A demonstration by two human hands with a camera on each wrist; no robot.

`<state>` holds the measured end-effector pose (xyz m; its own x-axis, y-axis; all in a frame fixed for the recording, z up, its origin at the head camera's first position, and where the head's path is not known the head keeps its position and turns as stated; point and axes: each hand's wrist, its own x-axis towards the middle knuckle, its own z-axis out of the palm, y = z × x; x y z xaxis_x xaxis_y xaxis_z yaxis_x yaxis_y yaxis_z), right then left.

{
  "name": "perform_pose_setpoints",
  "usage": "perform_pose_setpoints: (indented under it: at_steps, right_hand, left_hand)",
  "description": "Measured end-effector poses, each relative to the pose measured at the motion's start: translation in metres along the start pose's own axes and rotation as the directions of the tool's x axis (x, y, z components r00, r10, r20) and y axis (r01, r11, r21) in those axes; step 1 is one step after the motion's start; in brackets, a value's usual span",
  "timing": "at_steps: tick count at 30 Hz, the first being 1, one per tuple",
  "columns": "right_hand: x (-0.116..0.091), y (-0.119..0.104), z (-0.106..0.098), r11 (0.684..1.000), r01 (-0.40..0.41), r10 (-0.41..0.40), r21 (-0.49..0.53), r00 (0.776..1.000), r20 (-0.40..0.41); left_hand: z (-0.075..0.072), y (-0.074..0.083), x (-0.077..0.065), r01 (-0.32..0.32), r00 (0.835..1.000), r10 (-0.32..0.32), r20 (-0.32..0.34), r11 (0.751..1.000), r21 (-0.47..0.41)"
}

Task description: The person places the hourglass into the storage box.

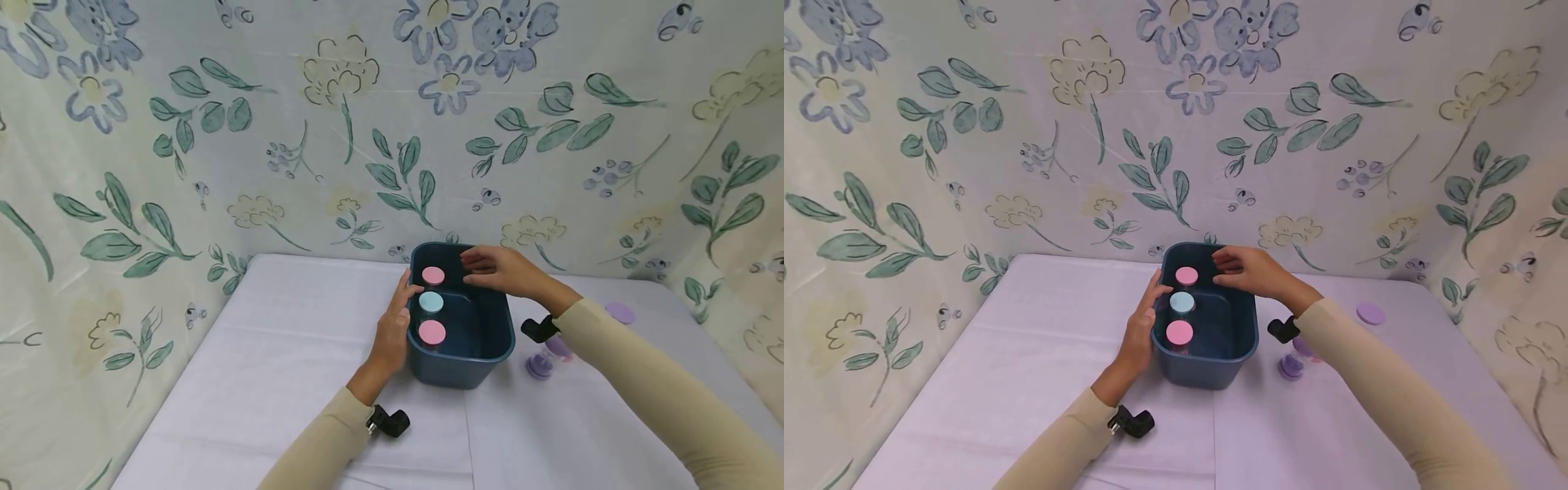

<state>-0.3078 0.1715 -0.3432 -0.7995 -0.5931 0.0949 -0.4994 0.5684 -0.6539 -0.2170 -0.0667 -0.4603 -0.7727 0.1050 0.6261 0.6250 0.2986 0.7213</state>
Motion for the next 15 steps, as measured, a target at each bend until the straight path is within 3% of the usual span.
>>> perform_pose_setpoints:
  at_steps: [15]
  right_hand:
    - [-0.051,-0.004,-0.003,0.999,-0.004,0.009,0.04,0.993,-0.115]
  left_hand:
    - [0.001,0.002,-0.001,-0.023,1.0,0.023,-0.004,1.0,0.003]
